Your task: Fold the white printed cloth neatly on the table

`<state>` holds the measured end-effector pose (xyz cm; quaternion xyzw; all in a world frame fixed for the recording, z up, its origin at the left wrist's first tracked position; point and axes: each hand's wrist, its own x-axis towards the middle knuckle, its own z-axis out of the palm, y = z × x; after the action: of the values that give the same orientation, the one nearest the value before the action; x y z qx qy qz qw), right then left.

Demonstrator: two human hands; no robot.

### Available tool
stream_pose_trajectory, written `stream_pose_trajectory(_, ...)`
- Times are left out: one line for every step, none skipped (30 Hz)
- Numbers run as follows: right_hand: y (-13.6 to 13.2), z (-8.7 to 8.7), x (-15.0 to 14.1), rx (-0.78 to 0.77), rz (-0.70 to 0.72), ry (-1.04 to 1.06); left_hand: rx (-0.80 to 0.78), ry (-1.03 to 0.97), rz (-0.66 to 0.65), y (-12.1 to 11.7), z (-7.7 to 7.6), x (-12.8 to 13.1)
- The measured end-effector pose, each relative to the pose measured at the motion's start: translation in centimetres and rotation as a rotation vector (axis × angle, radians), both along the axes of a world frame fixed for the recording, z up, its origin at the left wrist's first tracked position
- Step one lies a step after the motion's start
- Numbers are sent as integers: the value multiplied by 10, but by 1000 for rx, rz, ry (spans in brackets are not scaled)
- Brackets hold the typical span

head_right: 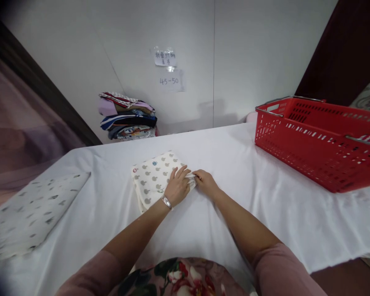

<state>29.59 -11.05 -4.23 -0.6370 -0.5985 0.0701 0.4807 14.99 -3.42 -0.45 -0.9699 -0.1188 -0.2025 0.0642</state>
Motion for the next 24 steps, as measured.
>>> stream_pose_trajectory(-1, 1, -1, -6, 13, -7, -6, -9, -2, -1, -1, -2)
stream_pose_trajectory(-2, 2, -2, -14, 27, -14, -14, -15, -2, -2, -2, -3)
stream_pose_trajectory(-3, 3, -2, -22, 41, -20, -22, -18, 0, -2, -3, -4)
stream_pose_trajectory(-5, 4, -3, -29, 55, -26, -30, -21, 5, -3, -4, -4)
stream_pose_trajectory(-7, 5, -3, -35, 67, -33, -37, -26, 11, -3, -5, -5)
stream_pose_trajectory(-9, 7, -4, -39, 71, -41, -43, -33, 17, -3, -6, -5)
stream_pose_trajectory(-11, 8, -5, -41, 62, -52, -49, -42, 25, -3, -6, -5)
stream_pose_trajectory(-14, 10, -6, -36, 40, -66, -55, -54, 34, -3, -6, -5)
stream_pose_trajectory(-16, 13, -7, -22, 7, -82, -62, -66, 45, -2, -6, -6)
stream_pose_trajectory(-19, 15, -9, -2, -27, -100, -71, -76, 56, -2, -5, -6)
stream_pose_trajectory(-21, 17, -10, 22, -55, -122, -80, -83, 65, -2, -5, -6)
stream_pose_trajectory(-23, 18, -12, 42, -67, -146, -90, -88, 73, -2, -4, -7)
stream_pose_trajectory(-25, 19, -14, 57, -65, -173, -100, -90, 78, -2, -4, -7)
stream_pose_trajectory(-26, 20, -16, 62, -57, -198, -109, -90, 80, -2, -4, -7)
stream_pose_trajectory(-27, 20, -17, 59, -53, -221, -115, -91, 81, -2, -4, -7)
stream_pose_trajectory(-27, 20, -18, 50, -58, -240, -121, -92, 84, -2, -4, -7)
stream_pose_trajectory(-27, 19, -19, 40, -76, -258, -126, -93, 86, -2, -5, -7)
stream_pose_trajectory(-27, 19, -20, 29, -102, -276, -129, -95, 89, -2, -5, -7)
stream_pose_trajectory(-26, 18, -21, 16, -131, -295, -133, -96, 93, -3, -5, -6)
stream_pose_trajectory(-26, 16, -22, -2, -156, -317, -137, -96, 97, -3, -5, -6)
stream_pose_trajectory(-25, 15, -23, -22, -176, -340, -141, -95, 102, -4, -6, -6)
stream_pose_trajectory(-24, 14, -24, -46, -190, -359, -145, -93, 105, -4, -6, -6)
stream_pose_trajectory(-23, 13, -25, -70, -197, -373, -149, -90, 108, -5, -6, -6)
stream_pose_trajectory(-22, 13, -26, -93, -201, -379, -153, -86, 110, -5, -6, -6)
